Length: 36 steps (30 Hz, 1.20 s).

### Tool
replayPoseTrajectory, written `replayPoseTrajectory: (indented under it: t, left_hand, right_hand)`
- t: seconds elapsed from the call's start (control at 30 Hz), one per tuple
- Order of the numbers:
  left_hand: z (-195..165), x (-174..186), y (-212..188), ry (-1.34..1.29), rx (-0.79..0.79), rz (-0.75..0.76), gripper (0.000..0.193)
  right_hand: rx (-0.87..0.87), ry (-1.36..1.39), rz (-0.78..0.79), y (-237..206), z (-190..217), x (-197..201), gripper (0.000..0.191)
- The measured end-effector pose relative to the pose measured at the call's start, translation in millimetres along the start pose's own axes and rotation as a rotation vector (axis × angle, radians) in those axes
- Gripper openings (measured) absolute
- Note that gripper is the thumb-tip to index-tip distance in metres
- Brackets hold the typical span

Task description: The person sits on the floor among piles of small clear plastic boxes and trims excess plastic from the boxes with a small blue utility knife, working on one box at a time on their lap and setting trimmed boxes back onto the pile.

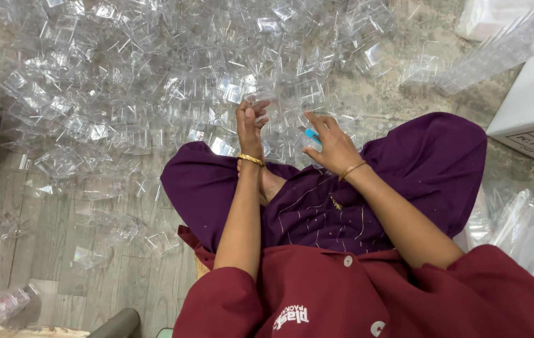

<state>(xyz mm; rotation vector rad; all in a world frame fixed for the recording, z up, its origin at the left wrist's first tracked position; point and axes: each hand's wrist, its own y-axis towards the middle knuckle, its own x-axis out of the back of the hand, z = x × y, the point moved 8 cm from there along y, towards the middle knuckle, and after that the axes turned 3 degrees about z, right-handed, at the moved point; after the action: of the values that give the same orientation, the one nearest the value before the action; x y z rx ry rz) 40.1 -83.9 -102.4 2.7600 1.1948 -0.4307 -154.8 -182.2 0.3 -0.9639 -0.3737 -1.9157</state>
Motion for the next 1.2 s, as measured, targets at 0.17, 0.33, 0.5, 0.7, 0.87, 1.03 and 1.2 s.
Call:
replayPoseTrajectory:
  t: [0.17, 0.33, 0.5, 0.7, 0.87, 1.03, 1.2]
  left_hand:
    - [4.3, -1.4, -4.5, -0.164, 0.062, 0.031, 0.074]
    - [9.5, -13.3, -11.1, -0.32, 0.219, 0.127, 0.074]
    - [1.0, -26.4, -26.4, -0.36, 0.299, 0.261, 0.081]
    - [-27.6, -51.7, -35.8, -0.343, 0.31, 0.36, 0.086]
    - [-70.2, -70.8, -39.6, -0.305, 0.217, 0.349, 0.082]
    - [-99.4, -103.8, -54.2, -0.619, 0.201, 0.311, 0.087]
    - [-123.2, -119.8, -56.7, -0.602, 0.094, 0.3, 0.088]
  right_hand:
    - [0.173, 0.069, -0.203, 0.0, 6.6, 20.8, 0.052]
    - [0.109, 0.339, -0.293, 1.6, 12.0, 48.9, 0.031]
    - [0.014, 0.427, -0.255, 1.4, 34.1, 63.8, 0.033]
    - [0.144, 0.447, -0.239, -5.1, 63.7, 70.3, 0.048]
    - [0.172, 0.631, -0.217, -9.5, 65.8, 77.0, 0.045]
    - [0.16, 0.569, -0.336, -23.9, 73.6, 91.3, 0.039]
    - [0.195, 0.587, -0.421, -36.6, 86.0, 101.8, 0.044]
